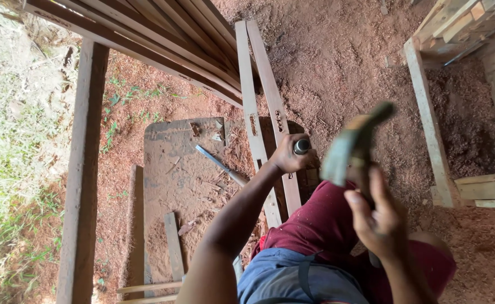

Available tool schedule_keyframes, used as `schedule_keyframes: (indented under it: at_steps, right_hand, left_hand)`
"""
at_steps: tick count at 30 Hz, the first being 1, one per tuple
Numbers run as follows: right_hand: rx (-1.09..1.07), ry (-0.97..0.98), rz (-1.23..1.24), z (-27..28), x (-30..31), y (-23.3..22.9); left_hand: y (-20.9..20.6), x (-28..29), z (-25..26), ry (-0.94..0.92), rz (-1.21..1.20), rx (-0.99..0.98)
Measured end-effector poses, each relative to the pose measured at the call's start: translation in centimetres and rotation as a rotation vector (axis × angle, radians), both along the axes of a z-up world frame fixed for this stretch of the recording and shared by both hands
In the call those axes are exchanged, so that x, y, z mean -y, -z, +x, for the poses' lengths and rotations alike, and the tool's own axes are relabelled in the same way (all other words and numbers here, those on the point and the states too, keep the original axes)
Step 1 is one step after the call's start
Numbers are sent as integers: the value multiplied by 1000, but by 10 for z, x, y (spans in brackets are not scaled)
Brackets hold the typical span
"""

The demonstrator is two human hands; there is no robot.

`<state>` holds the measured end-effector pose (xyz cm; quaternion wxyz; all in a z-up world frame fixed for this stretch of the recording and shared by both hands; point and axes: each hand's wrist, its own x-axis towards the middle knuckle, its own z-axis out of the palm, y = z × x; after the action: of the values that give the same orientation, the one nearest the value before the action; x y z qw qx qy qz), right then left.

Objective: The person carves mortises into wooden slats using a hammer and a metal punch tool.

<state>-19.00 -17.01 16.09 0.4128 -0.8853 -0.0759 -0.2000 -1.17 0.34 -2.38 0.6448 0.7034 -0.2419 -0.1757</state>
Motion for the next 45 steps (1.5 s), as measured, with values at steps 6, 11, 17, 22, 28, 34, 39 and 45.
schedule_keyframes:
  at_steps: [6,11,17,22,28,34,39,45]
  right_hand:
    - [-181,-127,-110,11,-17,31]
    - [-21,-34,-126,8,-17,-21]
    - [-67,-21,-335,18,-32,26]
    - [-266,-79,-65,-33,-13,70]
    - [-488,239,206,-78,15,125]
    - [-131,200,168,-86,18,105]
    - [-237,292,303,-85,14,106]
    - [-299,296,395,-91,14,109]
  left_hand:
    - [11,-3,-11,-22,-104,246]
    - [26,-7,-8,-2,-59,106]
    - [47,-10,0,-10,-90,215]
    - [10,-23,-41,-49,-80,69]
    - [21,19,-45,101,25,507]
    - [-70,19,-4,4,86,-118]
    - [-54,6,-23,31,178,-183]
    - [-20,16,-36,97,66,142]
